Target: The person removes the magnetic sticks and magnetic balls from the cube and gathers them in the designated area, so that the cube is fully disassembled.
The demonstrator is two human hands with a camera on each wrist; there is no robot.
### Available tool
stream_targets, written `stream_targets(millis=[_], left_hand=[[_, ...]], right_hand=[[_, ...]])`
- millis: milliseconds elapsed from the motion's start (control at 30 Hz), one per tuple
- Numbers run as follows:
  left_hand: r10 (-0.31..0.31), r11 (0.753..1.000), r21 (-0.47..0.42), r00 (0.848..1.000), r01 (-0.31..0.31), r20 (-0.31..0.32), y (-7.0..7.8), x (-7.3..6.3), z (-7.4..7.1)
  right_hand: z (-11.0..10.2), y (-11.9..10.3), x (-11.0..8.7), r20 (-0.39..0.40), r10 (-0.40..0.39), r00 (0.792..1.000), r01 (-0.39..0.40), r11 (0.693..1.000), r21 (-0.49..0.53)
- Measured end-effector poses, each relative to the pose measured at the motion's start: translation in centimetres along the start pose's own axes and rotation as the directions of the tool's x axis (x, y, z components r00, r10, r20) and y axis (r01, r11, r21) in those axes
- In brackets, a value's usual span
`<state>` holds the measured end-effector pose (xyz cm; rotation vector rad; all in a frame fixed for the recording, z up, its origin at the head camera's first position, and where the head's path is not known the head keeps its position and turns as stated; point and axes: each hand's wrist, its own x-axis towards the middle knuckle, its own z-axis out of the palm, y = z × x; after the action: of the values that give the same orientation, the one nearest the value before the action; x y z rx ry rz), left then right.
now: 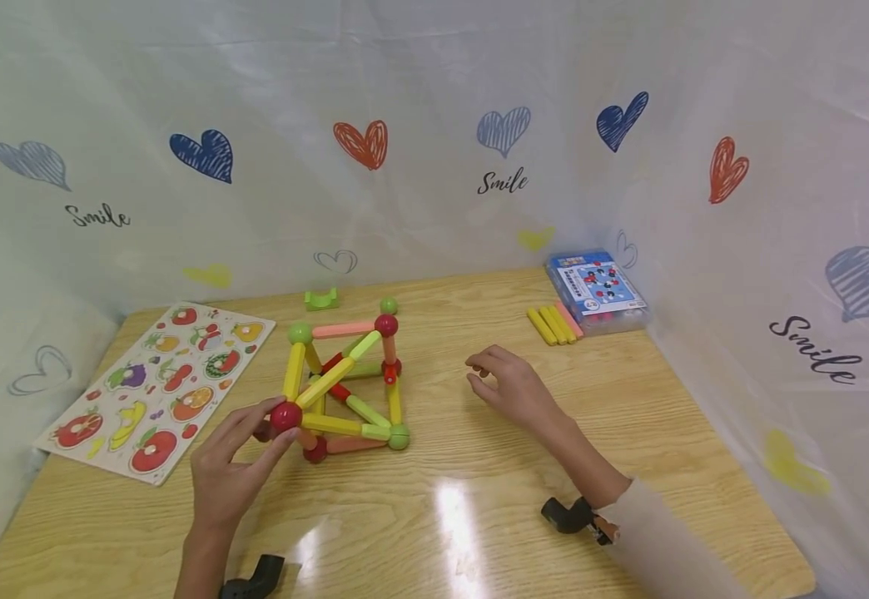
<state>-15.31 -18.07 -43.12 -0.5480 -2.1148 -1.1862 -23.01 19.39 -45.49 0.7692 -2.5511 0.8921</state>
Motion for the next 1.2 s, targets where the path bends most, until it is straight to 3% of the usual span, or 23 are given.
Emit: stream_targets(millis=[200,433,700,967,1200], left_hand=[[-0.011,1.000,0.000,1.000,0.011,0.005,-1.7,-0.8,0.3],[-0.022,1.000,0.011,1.000,0.022,0.014,-3.5,-1.6,0.5],[0.000,1.000,0.007,1.000,0.000,0.000,-3.5,-1.6,0.5],[0.013,1.000,-0.005,1.000,-0.013,-0.012,-1.8,-0.9,0.5],[-0.008,1.000,0.014,1.000,0.008,0.002,-3.2,-1.5,0.5]], right_hand=[[0.9,-1.9,0.3,-0.013,-0.035,0.999,0.035,0.997,0.069],[2.5,-3.7,1.0,-0.004,-0.104,0.995,0.104,0.994,0.040],[5.3,-4.5,3.0,0.009,-0.198,0.980,0.199,0.978,-0.062],[7.7,-4.4,4.4,0.020,-0.273,0.962,0.273,0.957,-0.097],[8.4,-4.0,4.9,0.021,-0.310,0.951,0.310,0.944,-0.110]])
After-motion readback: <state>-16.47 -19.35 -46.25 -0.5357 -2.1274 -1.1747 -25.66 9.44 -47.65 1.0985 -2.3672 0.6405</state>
